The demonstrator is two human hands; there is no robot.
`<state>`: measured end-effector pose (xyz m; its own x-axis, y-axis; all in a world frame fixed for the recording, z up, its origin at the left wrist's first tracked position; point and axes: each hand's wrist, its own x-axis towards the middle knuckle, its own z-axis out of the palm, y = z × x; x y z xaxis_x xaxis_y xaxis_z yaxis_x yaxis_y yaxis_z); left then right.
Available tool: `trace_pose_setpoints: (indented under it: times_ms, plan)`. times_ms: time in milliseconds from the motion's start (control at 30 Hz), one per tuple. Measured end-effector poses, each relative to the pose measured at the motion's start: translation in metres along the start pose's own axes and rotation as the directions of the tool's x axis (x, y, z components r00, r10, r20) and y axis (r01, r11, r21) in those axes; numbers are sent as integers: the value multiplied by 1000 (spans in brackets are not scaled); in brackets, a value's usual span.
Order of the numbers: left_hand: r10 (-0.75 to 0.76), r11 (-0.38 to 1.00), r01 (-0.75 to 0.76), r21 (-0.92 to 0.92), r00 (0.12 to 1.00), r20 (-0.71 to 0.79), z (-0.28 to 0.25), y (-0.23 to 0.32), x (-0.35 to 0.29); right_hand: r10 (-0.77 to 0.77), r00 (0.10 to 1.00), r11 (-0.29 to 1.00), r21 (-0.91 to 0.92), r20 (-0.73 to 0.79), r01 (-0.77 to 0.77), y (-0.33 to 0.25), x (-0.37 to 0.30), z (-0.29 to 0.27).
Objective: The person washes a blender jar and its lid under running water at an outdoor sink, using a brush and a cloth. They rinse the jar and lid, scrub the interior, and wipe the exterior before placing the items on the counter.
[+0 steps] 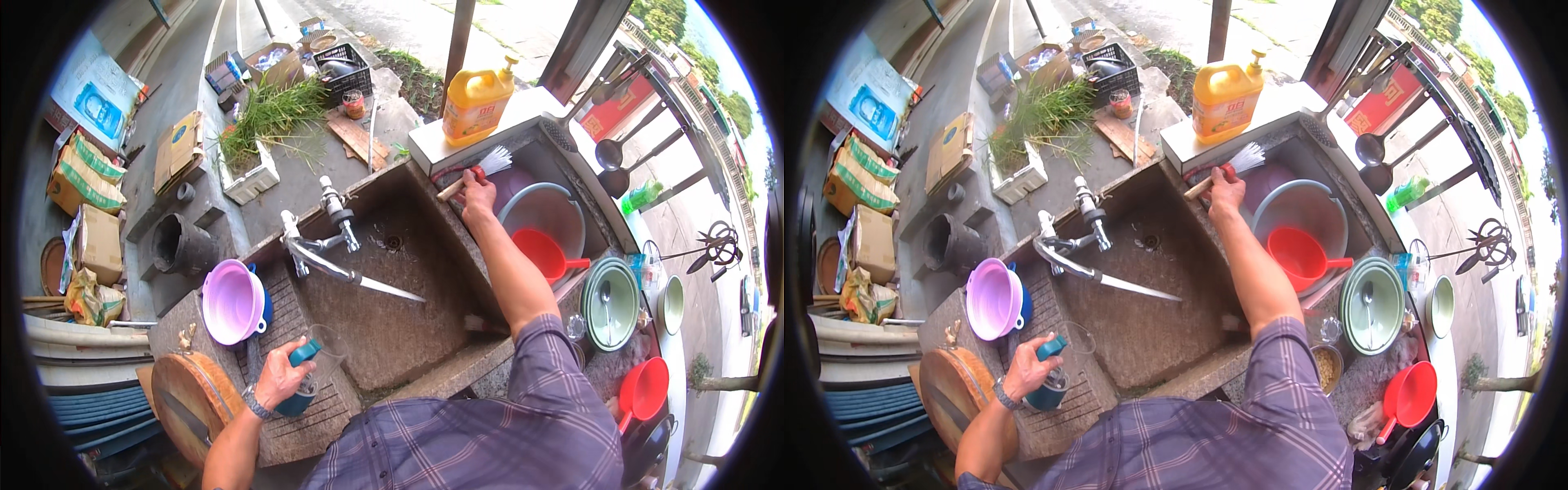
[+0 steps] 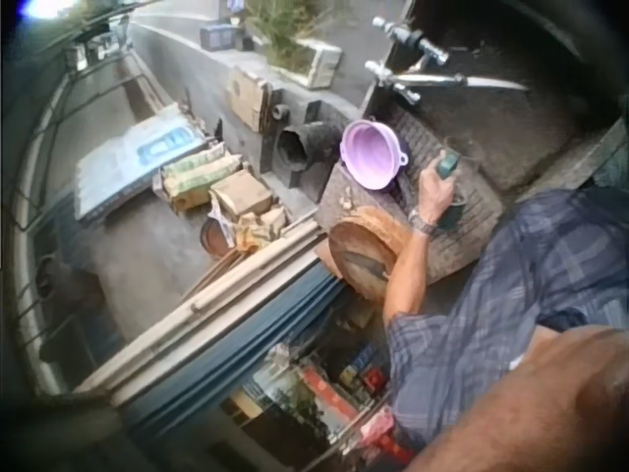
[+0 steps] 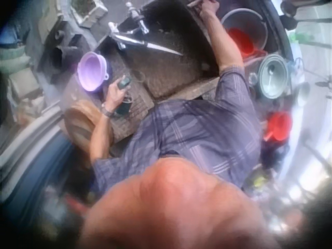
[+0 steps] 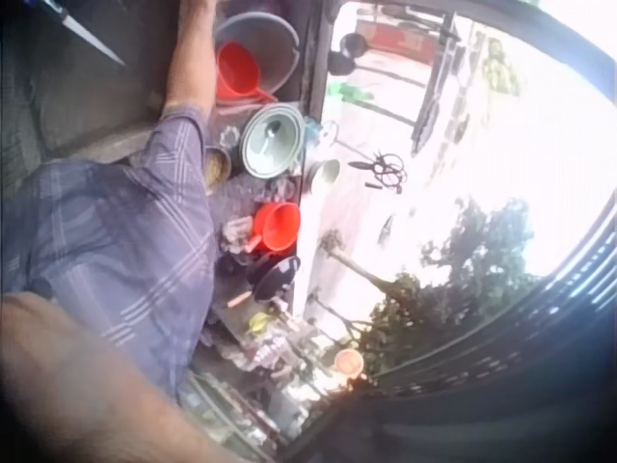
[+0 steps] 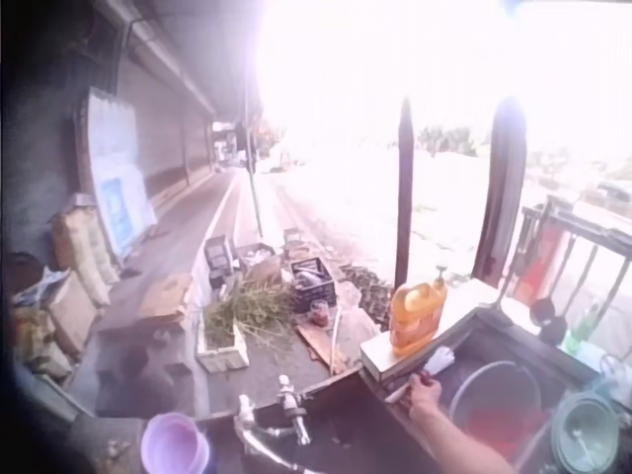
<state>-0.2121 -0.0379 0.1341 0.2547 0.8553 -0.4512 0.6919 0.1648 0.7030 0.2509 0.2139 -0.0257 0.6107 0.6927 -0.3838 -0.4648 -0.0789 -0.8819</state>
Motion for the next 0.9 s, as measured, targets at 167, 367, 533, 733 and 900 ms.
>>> trace_pose_setpoints:
  times_ms: [167, 367, 533, 733, 900]
  plan:
    - [-95, 995, 96, -34, 995, 14, -3, 9, -3, -163, 980, 878, -471, -116, 90, -1, 4, 34]
    - [-97, 995, 97, -14, 995, -7, 0, 10, 4, -319, 945, 792, -529, 68, 306, 19, 16, -7]
    - [41, 999, -41, -6, 998, -43, 12, -4, 16, 41, 867, 921, -356, 496, 160, -3, -172, -41]
    - [38, 996, -38, -79, 999, -5, 31, 32, 36, 402, 581, 901, -419, 708, -112, 86, -306, -92]
    - [146, 982, -146, -123, 989, -11, 60, 54, 50, 479, 564, 870, -274, 673, -411, 69, -309, -71]
